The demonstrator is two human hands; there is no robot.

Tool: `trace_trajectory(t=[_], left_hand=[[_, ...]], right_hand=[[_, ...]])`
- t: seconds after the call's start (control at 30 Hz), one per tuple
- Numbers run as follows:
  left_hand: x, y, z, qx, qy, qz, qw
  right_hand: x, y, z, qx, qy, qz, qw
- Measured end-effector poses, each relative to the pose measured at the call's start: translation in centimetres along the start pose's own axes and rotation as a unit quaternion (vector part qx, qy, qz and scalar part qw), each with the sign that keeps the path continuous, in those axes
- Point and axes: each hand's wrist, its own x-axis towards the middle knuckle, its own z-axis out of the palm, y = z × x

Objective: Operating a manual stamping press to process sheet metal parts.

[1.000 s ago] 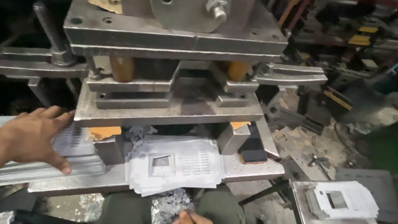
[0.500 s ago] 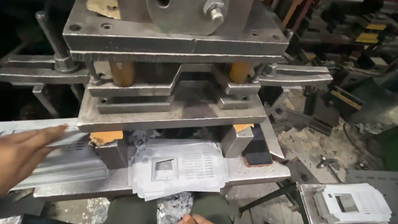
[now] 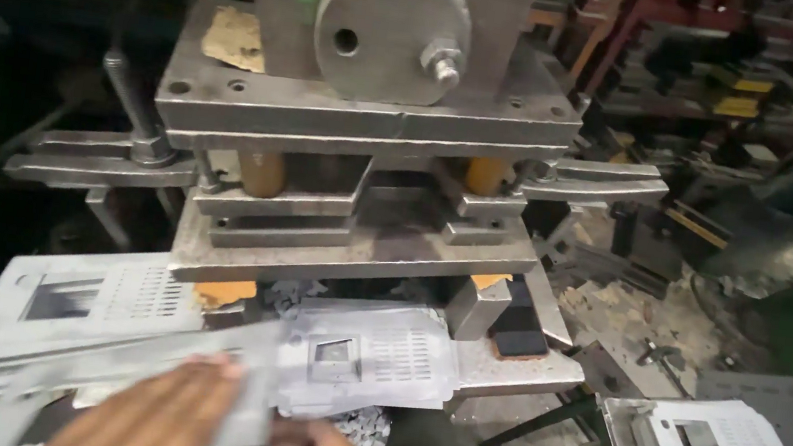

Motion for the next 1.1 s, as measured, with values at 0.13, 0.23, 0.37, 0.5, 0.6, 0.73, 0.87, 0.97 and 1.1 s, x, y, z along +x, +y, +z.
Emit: trace_trajectory(t=[0.13, 0.23, 0.37, 0.5, 0.6, 0.73, 0.87, 0.97, 1.1], left_hand=[[4.3, 3.8, -4.3, -0.075, 0.043, 0.038, 0.996], [6.3, 3.5, -5.4, -0.041, 0.000, 0.057, 0.998], [3.9, -0.2, -3.6, 0.002, -0.032, -0.020, 0.999], [3.7, -5.2, -2.6, -0.119, -0.034, -0.167, 0.978], [4.9, -7.1, -2.4, -0.124, -0.153, -0.240, 0.951], [4.5, -9.0, 1.8, -0.035, -0.395, -0.192, 0.898], [4.3, -6.8, 2.2, 0.030, -0.386, -0.168, 0.907], [4.5, -6.4, 1.5, 0.042, -0.438, -0.183, 0.879], [4.3, -6.7, 1.9, 0.052, -0.392, -0.170, 0.902]], right_hand=[[-4.9, -6.6, 14.5, -0.345, 0.049, -0.124, 0.929], [-4.4, -8.2, 13.6, -0.184, 0.063, -0.094, 0.976], [-5.4, -12.9, 12.1, -0.194, 0.127, -0.208, 0.950], [-3.4, -18.8, 11.8, -0.112, 0.096, -0.249, 0.957], [-0.9, -21.5, 11.6, -0.062, 0.096, -0.226, 0.967], [-0.7, -20.5, 11.2, -0.085, 0.064, -0.211, 0.972], [0.1, -18.7, 13.3, -0.201, 0.047, -0.197, 0.958], [3.2, -18.8, 14.6, -0.254, 0.050, -0.165, 0.952], [8.1, -21.4, 16.0, -0.387, 0.114, -0.165, 0.900]])
